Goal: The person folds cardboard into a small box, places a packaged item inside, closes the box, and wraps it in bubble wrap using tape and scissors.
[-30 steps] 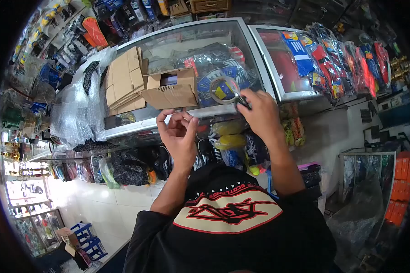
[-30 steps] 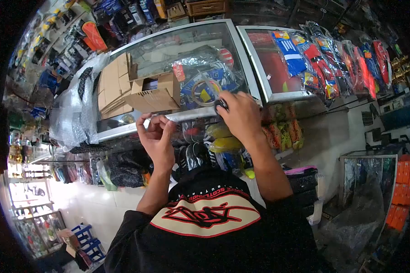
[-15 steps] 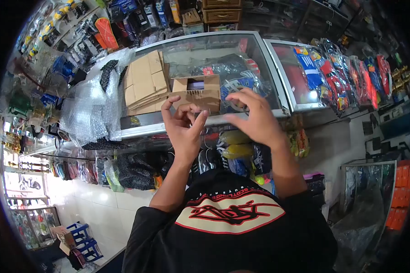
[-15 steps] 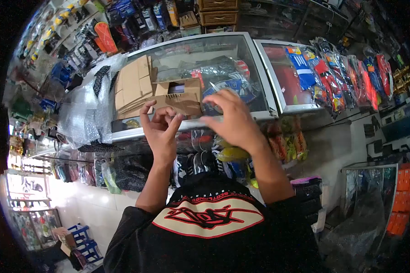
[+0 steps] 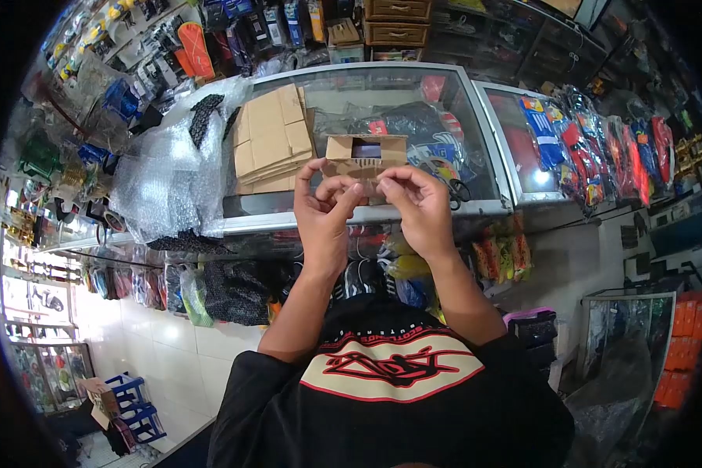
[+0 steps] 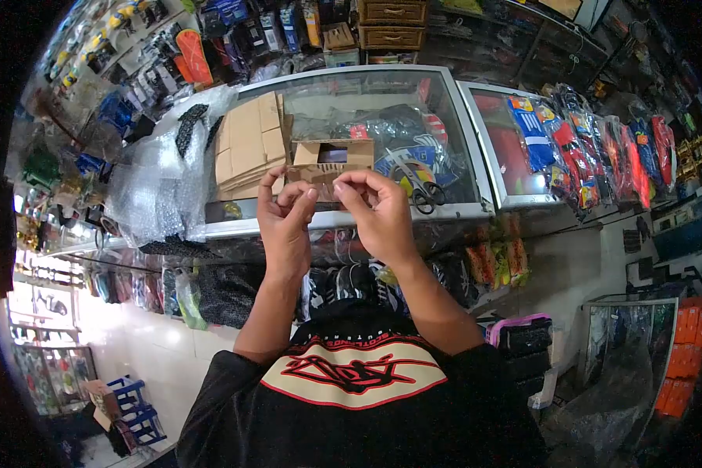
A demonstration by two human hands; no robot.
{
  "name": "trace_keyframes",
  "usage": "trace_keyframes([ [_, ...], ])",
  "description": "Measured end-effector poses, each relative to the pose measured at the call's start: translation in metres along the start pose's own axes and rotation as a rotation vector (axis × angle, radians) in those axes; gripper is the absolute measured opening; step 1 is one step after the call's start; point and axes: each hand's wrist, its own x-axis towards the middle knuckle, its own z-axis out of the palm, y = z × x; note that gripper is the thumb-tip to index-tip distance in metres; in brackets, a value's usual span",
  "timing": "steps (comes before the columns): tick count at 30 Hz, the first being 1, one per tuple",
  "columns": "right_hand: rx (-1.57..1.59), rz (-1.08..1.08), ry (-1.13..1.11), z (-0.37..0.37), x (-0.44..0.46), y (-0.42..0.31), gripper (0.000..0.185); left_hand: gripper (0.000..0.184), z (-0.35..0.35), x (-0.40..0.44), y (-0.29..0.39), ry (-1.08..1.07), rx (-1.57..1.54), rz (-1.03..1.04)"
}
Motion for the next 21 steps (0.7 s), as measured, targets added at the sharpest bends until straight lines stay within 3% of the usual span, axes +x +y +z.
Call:
trace_keyframes([
  [2, 0.054, -0.008, 0.01, 0.003, 0.001, -0.002, 0.024, 0.063, -0.003, 0.002, -0.001, 0.002, -0.026, -0.029],
  [4, -0.121, -0.128, -0.079, 0.006, 0.0, -0.01, 0.028, 0.062, -0.002, 0.003, -0.002, 0.002, -0.044, -0.046],
  [7, -0.239, -0.24, -0.038, 0.013, 0.002, -0.005, 0.026, 0.063, -0.003, 0.006, -0.004, 0.01, -0.094, -0.084],
  [11, -0.204, -0.218, -0.044, 0.015, 0.003, -0.001, 0.024, 0.066, 0.0, 0.007, -0.001, 0.004, -0.146, -0.097],
  [13, -0.003, -0.121, 0.04, 0.018, 0.002, 0.001, 0.022, 0.063, -0.002, 0.006, -0.003, 0.0, -0.122, -0.096],
  [21, 0.369, 0.031, 0.023, 0.017, 0.005, 0.003, 0.016, 0.059, 0.003, 0.0, -0.01, 0.031, -0.028, 0.028],
])
